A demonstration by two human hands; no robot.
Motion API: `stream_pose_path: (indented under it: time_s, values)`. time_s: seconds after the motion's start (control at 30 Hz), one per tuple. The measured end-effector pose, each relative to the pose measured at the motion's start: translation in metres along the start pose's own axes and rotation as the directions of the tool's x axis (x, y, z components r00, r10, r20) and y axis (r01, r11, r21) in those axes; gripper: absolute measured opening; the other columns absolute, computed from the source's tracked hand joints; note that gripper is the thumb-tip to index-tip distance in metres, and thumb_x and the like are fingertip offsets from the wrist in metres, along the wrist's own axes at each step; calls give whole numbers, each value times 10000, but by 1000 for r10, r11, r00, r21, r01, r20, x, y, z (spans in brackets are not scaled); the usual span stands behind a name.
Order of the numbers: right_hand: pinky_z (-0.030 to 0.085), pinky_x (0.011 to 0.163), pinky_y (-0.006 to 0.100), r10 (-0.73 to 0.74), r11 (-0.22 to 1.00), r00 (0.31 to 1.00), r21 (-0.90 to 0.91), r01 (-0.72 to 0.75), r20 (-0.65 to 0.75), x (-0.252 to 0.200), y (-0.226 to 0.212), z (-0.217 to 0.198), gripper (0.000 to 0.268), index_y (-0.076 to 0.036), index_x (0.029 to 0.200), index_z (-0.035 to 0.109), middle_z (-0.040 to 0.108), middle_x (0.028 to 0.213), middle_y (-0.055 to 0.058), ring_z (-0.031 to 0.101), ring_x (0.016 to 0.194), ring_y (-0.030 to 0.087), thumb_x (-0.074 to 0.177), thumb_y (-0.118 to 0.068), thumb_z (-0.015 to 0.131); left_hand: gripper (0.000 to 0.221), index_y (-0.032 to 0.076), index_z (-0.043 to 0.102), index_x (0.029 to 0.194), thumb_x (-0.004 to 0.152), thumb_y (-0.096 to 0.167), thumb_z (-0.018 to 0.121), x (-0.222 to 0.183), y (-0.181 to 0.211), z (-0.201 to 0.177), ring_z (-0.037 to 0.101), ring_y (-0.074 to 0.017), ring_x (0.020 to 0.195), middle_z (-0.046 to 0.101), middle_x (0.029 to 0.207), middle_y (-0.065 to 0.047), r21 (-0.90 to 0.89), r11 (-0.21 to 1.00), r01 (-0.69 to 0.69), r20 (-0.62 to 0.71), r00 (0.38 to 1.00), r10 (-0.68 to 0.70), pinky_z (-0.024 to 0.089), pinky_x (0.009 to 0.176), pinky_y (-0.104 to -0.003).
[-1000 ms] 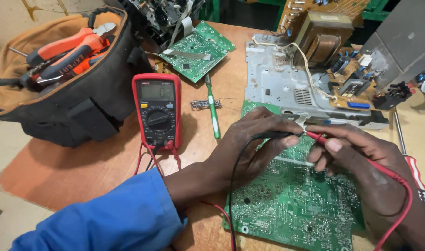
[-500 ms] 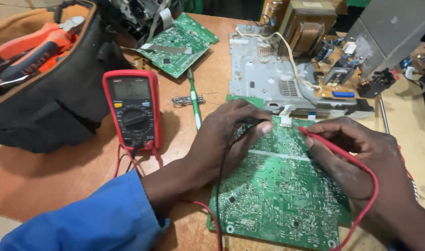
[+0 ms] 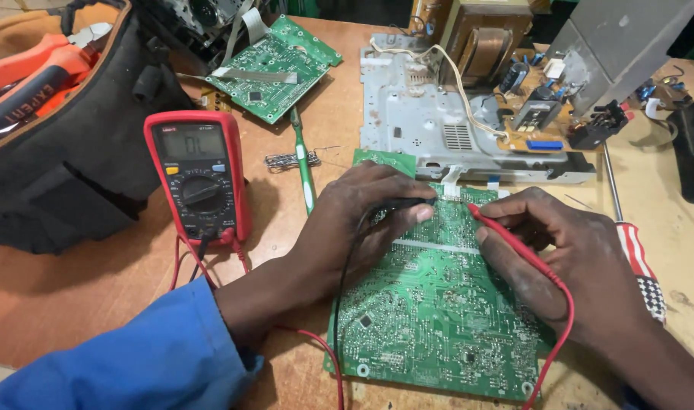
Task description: Soldering a circuit board and testing components using a multimeter
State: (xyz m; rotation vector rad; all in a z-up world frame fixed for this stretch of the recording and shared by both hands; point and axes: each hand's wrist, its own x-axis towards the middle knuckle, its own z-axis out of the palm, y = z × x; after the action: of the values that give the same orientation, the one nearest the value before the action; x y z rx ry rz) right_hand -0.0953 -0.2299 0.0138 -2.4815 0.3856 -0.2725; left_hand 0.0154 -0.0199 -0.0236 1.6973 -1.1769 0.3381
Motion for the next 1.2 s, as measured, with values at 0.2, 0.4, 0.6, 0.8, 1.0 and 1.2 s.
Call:
stream_pose_path:
  time_s: [0.2, 0.4, 0.6, 0.8, 1.0, 1.2]
  values:
    - [491, 500, 296, -83, 995, 996, -57, 82, -10, 4, 9, 2, 231, -245, 1023, 796, 808, 744, -22, 665, 491, 138, 816, -344, 769, 217, 107, 733, 1126, 1010, 261, 635, 1, 0, 0, 695, -250, 971, 755, 1053, -90, 4, 1000, 9, 9, 1000, -9, 520, 872, -350]
    - [472, 457, 286, -65, 998, 998, 7, 65, 15, 3, 8, 2, 196, -225, 1014, 807, 799, 710, -2, 670, 493, 135, 836, -301, 775, 215, 103, 731, 1132, 1009, 249, 633, 0, 2, -1, 684, -248, 988, 749, 1062, -91, 4, 1000, 29, 25, 999, -29, 520, 875, -350]
    - [433, 470, 287, -122, 993, 993, 10, 121, 7, 2, 6, 1, 194, -213, 1001, 819, 777, 692, -6, 583, 499, 117, 839, -307, 768, 187, 111, 739, 1121, 999, 226, 655, -1, -1, 2, 683, -238, 983, 753, 1060, -77, 4, 999, 42, 14, 999, -42, 515, 882, -340]
    - [445, 520, 309, -5, 999, 999, -51, 7, 43, 5, 7, 5, 223, -262, 1036, 795, 766, 681, 10, 582, 520, 157, 831, -346, 763, 180, 116, 744, 1114, 996, 223, 659, -1, -4, 3, 691, -234, 971, 753, 1052, -71, 2, 999, 50, 15, 999, -50, 518, 881, -337]
    - [486, 627, 323, 114, 988, 992, -115, -108, 53, -1, -13, 2, 222, -323, 1055, 774, 785, 712, 1, 654, 614, 165, 852, -399, 728, 186, 111, 745, 1106, 996, 231, 654, 0, -3, 4, 693, -226, 942, 743, 1018, -60, 10, 998, 56, 18, 998, -57, 521, 852, -332]
    - [501, 683, 344, 182, 973, 981, -158, -169, 71, 0, -17, 3, 244, -347, 1088, 759, 811, 808, 0, 701, 712, 187, 873, -429, 675, 166, 101, 741, 1101, 995, 200, 661, -1, -3, 5, 701, -216, 953, 740, 1025, -63, -21, 998, 58, 5, 998, -58, 531, 864, -320]
